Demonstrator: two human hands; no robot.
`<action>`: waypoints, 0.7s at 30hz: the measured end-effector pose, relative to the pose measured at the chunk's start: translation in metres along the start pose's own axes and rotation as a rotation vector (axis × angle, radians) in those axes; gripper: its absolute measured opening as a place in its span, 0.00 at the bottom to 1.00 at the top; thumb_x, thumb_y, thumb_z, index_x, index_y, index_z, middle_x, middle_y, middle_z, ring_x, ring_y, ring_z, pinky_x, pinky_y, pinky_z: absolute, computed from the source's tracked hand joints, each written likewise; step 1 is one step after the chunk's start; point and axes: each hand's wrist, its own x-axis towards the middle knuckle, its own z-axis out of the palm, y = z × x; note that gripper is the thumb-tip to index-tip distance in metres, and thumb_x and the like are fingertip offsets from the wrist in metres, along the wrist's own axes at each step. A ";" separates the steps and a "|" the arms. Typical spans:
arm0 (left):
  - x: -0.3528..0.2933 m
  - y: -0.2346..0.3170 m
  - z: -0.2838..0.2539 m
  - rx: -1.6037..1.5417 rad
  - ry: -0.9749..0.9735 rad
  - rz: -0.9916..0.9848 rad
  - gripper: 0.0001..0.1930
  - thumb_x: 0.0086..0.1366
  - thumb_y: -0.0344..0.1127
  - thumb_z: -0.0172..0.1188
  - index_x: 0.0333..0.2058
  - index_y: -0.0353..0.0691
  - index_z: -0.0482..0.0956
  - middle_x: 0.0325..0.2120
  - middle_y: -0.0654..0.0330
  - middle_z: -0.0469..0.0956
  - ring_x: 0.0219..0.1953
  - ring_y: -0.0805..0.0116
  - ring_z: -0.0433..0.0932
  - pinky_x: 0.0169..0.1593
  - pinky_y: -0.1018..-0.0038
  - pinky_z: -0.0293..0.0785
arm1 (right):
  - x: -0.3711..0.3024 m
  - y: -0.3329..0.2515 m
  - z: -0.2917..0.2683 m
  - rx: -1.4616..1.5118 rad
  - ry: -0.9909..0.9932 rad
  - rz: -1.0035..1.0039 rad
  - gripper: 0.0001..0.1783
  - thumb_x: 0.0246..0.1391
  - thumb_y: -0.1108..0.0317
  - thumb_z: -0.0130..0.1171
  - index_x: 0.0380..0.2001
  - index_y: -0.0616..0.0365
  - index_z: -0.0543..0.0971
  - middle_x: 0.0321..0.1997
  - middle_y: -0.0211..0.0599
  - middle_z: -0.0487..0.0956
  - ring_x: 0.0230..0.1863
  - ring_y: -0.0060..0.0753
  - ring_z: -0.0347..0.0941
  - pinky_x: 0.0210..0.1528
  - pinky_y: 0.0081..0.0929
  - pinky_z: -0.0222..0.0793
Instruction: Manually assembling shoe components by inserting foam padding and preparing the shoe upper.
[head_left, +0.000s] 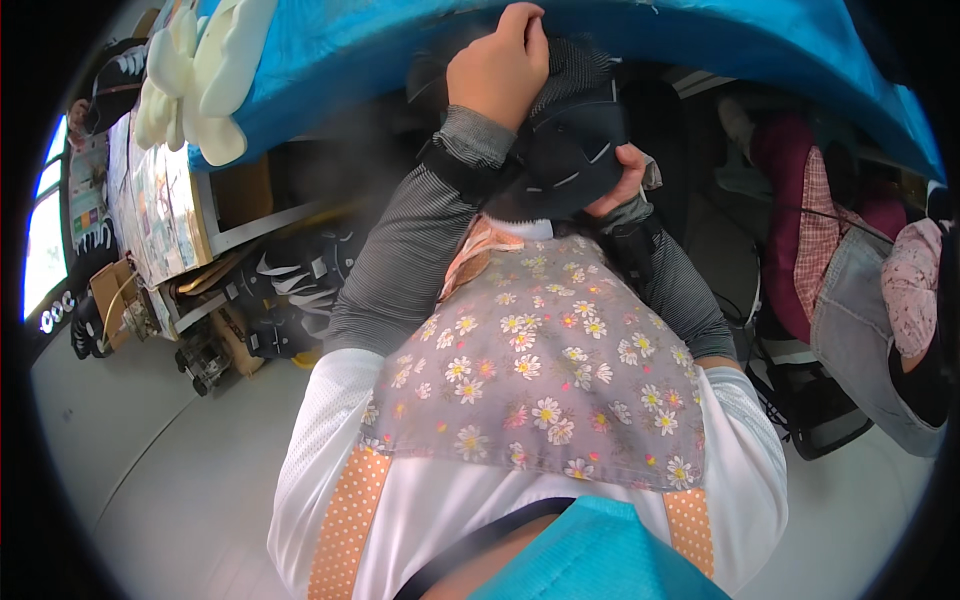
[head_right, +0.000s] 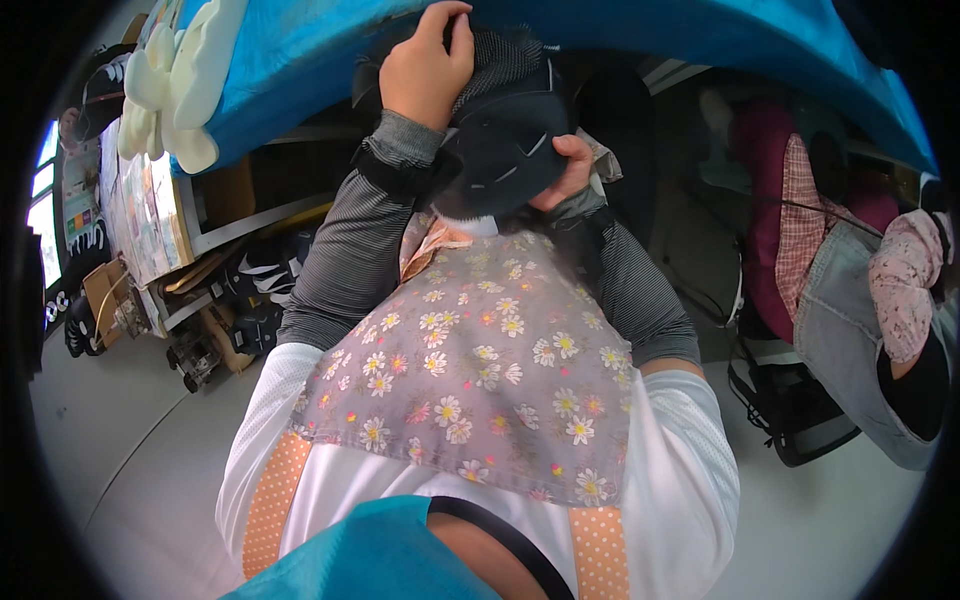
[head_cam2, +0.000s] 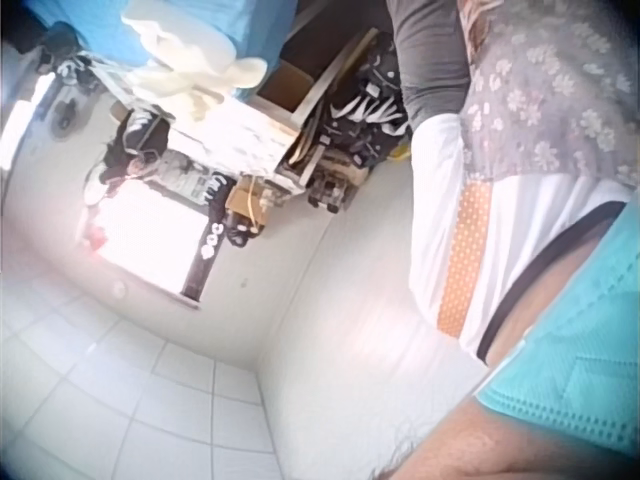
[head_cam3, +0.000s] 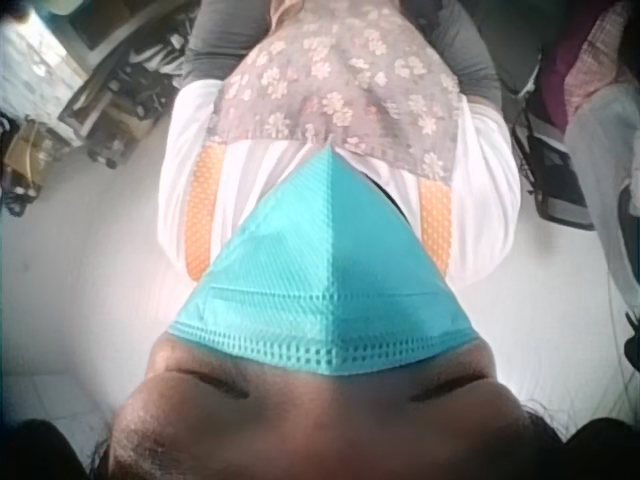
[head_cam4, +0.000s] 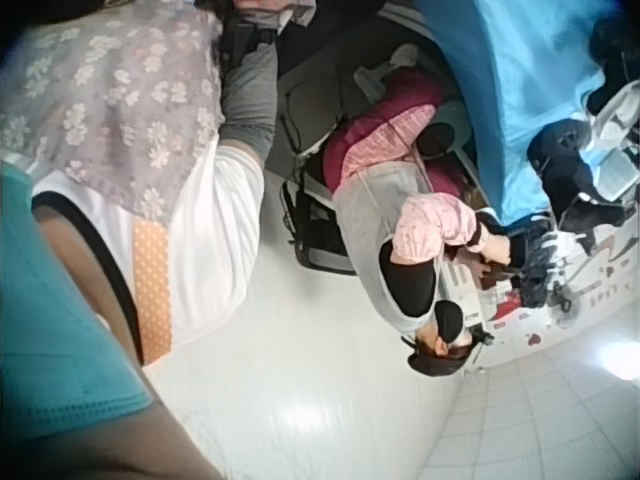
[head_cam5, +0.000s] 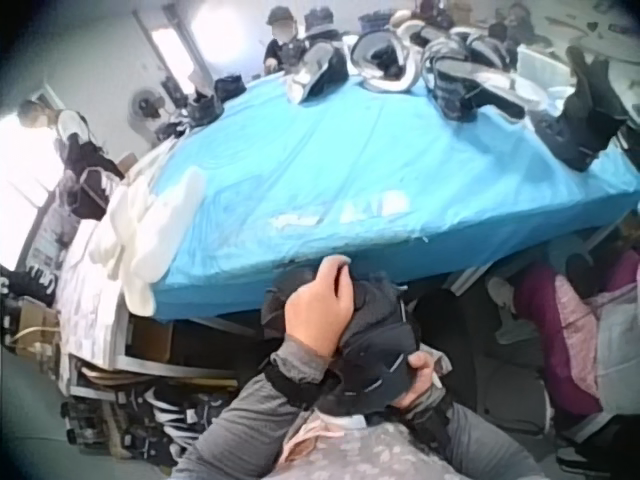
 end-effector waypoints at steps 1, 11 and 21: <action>0.004 0.005 -0.008 -0.055 0.070 0.066 0.06 0.65 0.39 0.52 0.38 0.48 0.75 0.16 0.49 0.75 0.19 0.49 0.76 0.22 0.58 0.71 | 0.002 0.001 0.006 -0.101 -0.061 -0.019 0.35 0.44 0.58 0.56 0.55 0.68 0.68 0.56 0.54 0.73 0.55 0.56 0.71 0.60 0.53 0.64; -0.013 -0.031 0.034 0.019 -0.155 -0.090 0.10 0.66 0.42 0.47 0.41 0.51 0.75 0.24 0.47 0.79 0.29 0.45 0.79 0.33 0.55 0.76 | 0.001 -0.012 -0.017 -0.033 0.084 0.028 0.30 0.45 0.66 0.53 0.52 0.71 0.70 0.53 0.54 0.75 0.54 0.54 0.72 0.61 0.51 0.64; -0.031 -0.055 0.068 -0.216 -0.161 -0.228 0.10 0.67 0.39 0.46 0.43 0.48 0.74 0.24 0.40 0.76 0.28 0.39 0.76 0.29 0.50 0.71 | -0.003 -0.006 -0.014 -0.049 0.111 -0.049 0.34 0.45 0.62 0.56 0.55 0.69 0.68 0.56 0.52 0.73 0.57 0.53 0.70 0.63 0.51 0.61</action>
